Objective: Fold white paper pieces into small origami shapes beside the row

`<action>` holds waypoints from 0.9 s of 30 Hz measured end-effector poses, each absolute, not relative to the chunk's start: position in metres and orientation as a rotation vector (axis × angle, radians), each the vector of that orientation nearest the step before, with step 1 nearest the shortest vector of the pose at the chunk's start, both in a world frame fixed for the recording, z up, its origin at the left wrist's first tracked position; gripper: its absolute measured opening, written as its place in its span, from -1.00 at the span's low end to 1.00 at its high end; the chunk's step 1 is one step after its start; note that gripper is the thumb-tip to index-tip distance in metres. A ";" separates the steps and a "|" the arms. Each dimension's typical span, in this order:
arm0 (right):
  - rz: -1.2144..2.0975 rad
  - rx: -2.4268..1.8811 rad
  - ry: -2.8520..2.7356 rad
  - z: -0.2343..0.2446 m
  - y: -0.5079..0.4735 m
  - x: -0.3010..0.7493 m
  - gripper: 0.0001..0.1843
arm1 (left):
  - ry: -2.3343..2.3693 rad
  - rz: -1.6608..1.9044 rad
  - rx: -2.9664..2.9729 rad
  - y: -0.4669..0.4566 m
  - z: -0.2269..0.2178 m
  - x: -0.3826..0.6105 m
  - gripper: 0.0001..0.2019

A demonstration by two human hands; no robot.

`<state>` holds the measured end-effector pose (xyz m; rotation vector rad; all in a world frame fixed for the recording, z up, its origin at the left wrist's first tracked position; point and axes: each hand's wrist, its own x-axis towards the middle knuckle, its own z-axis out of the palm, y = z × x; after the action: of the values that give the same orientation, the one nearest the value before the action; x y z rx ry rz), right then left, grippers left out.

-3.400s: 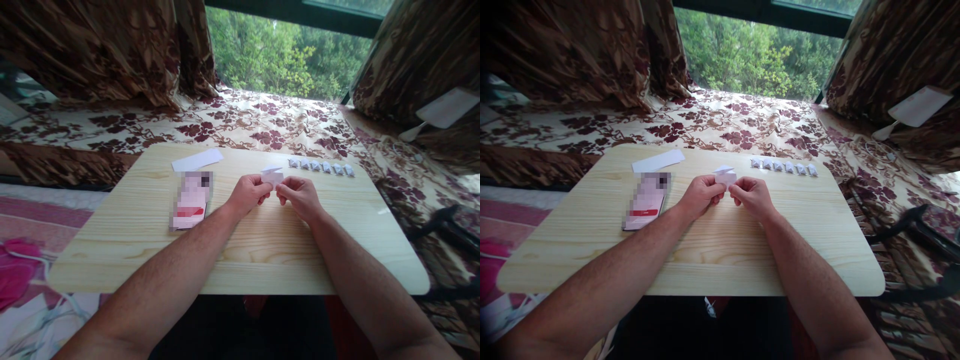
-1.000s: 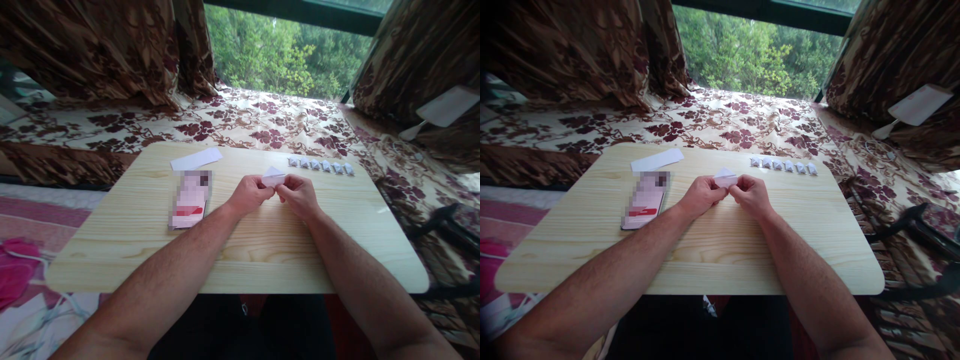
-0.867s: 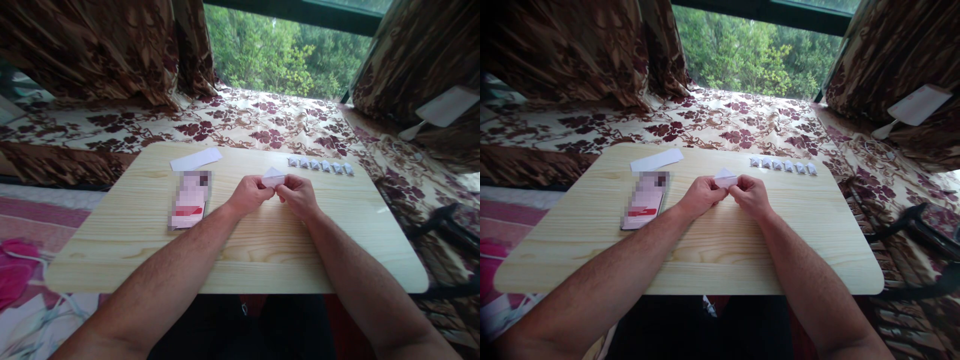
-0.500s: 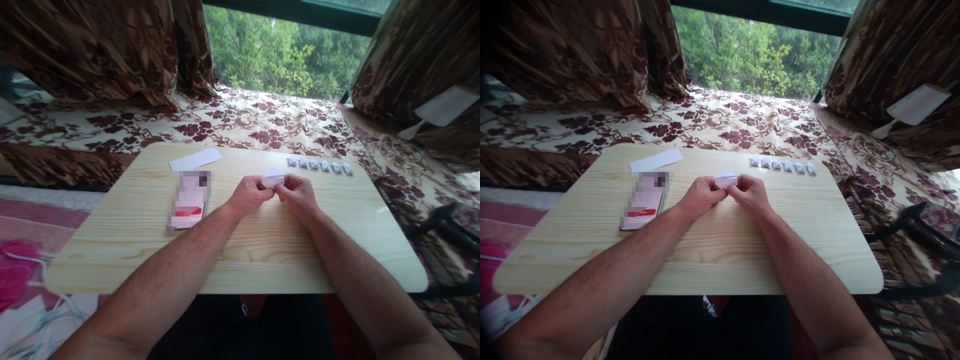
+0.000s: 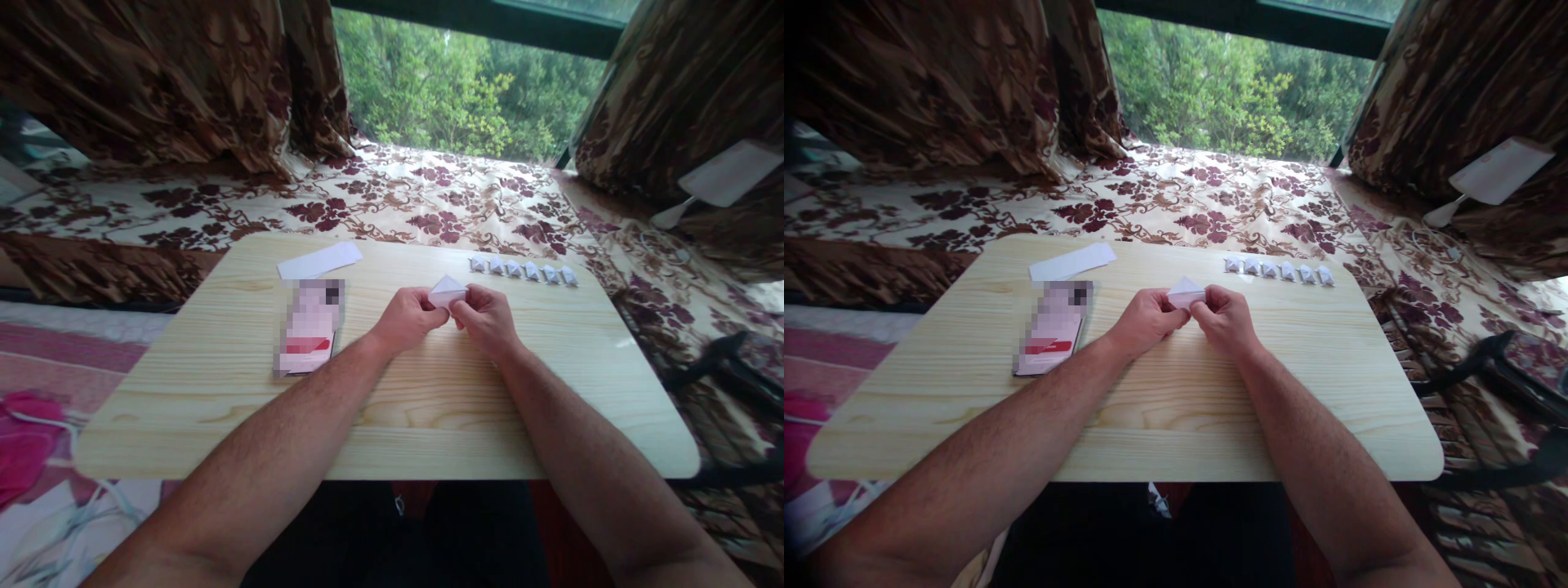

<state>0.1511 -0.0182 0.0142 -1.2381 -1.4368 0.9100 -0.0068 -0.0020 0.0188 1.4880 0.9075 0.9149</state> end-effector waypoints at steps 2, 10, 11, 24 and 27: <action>0.945 -1.223 -1.417 0.014 -0.018 0.151 -0.83 | 0.919 0.918 1.493 -0.003 0.019 -0.007 -0.84; 0.910 -1.235 -1.456 0.013 -0.017 0.152 -0.82 | 0.924 0.890 1.520 -0.002 0.020 -0.006 -0.81; 0.915 -1.222 -1.455 0.014 -0.017 0.152 -0.82 | 0.919 0.885 1.526 -0.002 0.020 -0.006 -0.81; 1.016 -1.089 -1.275 0.015 -0.016 0.156 -0.71 | 0.934 0.854 1.737 -0.001 0.012 -0.007 -0.82; 0.963 -1.100 -1.279 0.015 -0.016 0.156 -0.74 | 0.925 0.876 1.774 -0.003 0.012 -0.006 -0.81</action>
<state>0.1555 -0.0165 0.0146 -1.1000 -1.2793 0.9627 -0.0060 -0.0027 0.0117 1.7743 0.9248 0.8763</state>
